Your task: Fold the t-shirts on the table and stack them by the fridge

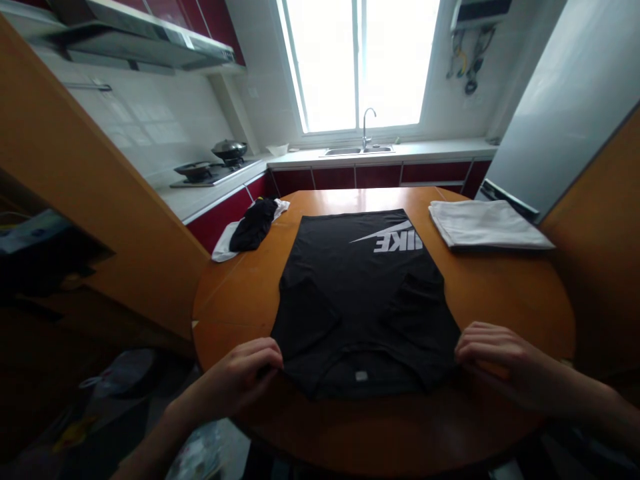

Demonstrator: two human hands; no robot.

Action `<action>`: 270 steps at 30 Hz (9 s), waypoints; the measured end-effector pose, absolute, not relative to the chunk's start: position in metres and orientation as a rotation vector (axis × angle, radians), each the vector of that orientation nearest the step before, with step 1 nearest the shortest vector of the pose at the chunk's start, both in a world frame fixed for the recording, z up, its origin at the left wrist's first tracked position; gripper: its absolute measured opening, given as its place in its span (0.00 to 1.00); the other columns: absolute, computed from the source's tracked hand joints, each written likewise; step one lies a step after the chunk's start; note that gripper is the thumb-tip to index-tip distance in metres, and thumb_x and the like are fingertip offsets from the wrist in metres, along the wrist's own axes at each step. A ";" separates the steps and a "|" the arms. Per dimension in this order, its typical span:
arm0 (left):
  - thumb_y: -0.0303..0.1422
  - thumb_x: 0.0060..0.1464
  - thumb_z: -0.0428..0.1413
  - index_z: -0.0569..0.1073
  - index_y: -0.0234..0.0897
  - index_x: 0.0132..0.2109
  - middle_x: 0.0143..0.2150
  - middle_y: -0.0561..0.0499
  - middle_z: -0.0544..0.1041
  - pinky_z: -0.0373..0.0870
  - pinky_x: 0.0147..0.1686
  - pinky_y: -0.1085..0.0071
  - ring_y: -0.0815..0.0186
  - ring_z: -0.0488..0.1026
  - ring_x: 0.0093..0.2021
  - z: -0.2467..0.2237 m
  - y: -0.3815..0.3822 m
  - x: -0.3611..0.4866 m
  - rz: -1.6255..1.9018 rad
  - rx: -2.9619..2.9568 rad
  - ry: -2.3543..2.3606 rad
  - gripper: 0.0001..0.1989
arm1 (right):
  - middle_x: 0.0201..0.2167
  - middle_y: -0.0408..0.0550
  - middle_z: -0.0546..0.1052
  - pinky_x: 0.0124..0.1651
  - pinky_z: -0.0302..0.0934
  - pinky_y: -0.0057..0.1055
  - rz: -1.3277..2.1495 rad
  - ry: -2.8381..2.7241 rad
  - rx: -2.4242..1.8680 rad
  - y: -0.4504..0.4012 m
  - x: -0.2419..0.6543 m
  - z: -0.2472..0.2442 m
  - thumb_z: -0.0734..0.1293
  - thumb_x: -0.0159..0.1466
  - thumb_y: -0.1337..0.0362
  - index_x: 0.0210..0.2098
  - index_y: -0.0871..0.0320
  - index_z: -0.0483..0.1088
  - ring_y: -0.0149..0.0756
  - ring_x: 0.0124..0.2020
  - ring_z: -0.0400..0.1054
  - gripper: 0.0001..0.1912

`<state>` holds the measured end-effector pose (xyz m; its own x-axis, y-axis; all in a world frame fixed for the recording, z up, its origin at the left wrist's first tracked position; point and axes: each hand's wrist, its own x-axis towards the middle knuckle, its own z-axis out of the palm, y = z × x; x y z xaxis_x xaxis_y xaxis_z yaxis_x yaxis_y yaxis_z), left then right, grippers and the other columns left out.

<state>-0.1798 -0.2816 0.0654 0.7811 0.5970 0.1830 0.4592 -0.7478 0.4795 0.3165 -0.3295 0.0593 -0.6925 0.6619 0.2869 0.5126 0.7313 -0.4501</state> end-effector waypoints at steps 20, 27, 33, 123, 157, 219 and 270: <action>0.49 0.57 0.54 0.76 0.33 0.37 0.31 0.51 0.74 0.67 0.32 0.73 0.66 0.70 0.31 0.080 -0.082 -0.147 0.646 2.222 1.236 0.21 | 0.22 0.41 0.71 0.30 0.56 0.29 0.974 -2.041 -1.341 -0.095 0.309 0.069 0.66 0.52 0.56 0.26 0.59 0.72 0.31 0.25 0.61 0.12; 0.50 0.54 0.59 0.79 0.33 0.40 0.37 0.46 0.81 0.73 0.39 0.67 0.61 0.76 0.38 0.045 -0.056 -0.157 0.516 2.107 1.219 0.22 | 0.25 0.45 0.77 0.32 0.60 0.30 1.083 -1.936 -1.476 -0.075 0.317 0.025 0.71 0.53 0.50 0.30 0.62 0.78 0.33 0.27 0.67 0.19; 0.45 0.54 0.61 0.79 0.34 0.42 0.34 0.48 0.80 0.71 0.33 0.71 0.65 0.75 0.33 0.062 -0.040 -0.157 0.535 2.136 1.215 0.18 | 0.30 0.49 0.80 0.35 0.63 0.31 1.045 -1.900 -1.388 -0.066 0.334 0.036 0.74 0.53 0.52 0.33 0.62 0.79 0.36 0.31 0.71 0.18; 0.55 0.67 0.40 0.58 0.39 0.72 0.75 0.41 0.51 0.42 0.69 0.44 0.50 0.45 0.74 0.021 -0.094 -0.118 0.320 2.549 1.684 0.36 | 0.73 0.59 0.51 0.72 0.37 0.52 0.021 -2.056 -1.877 -0.114 0.273 0.003 0.48 0.72 0.51 0.72 0.66 0.52 0.48 0.74 0.40 0.35; 0.55 0.68 0.39 0.50 0.51 0.74 0.76 0.51 0.43 0.41 0.71 0.52 0.55 0.42 0.75 0.015 -0.134 -0.079 0.076 2.787 1.249 0.32 | 0.73 0.58 0.50 0.72 0.42 0.49 0.175 -2.287 -1.701 -0.145 0.254 -0.015 0.50 0.72 0.46 0.71 0.63 0.55 0.46 0.74 0.40 0.37; 0.50 0.60 0.52 0.78 0.37 0.51 0.46 0.43 0.80 0.75 0.46 0.61 0.55 0.78 0.45 0.041 -0.154 -0.187 0.502 2.199 1.615 0.24 | 0.45 0.54 0.79 0.45 0.71 0.39 0.366 -2.003 -1.789 -0.216 0.314 0.013 0.63 0.66 0.55 0.48 0.55 0.76 0.45 0.42 0.76 0.17; 0.41 0.68 0.51 0.63 0.49 0.69 0.73 0.48 0.58 0.55 0.69 0.50 0.53 0.54 0.72 0.049 -0.234 -0.175 0.337 2.644 1.218 0.25 | 0.70 0.47 0.60 0.70 0.53 0.53 0.157 -2.375 -1.236 -0.280 0.286 0.016 0.63 0.70 0.58 0.66 0.49 0.64 0.49 0.71 0.51 0.25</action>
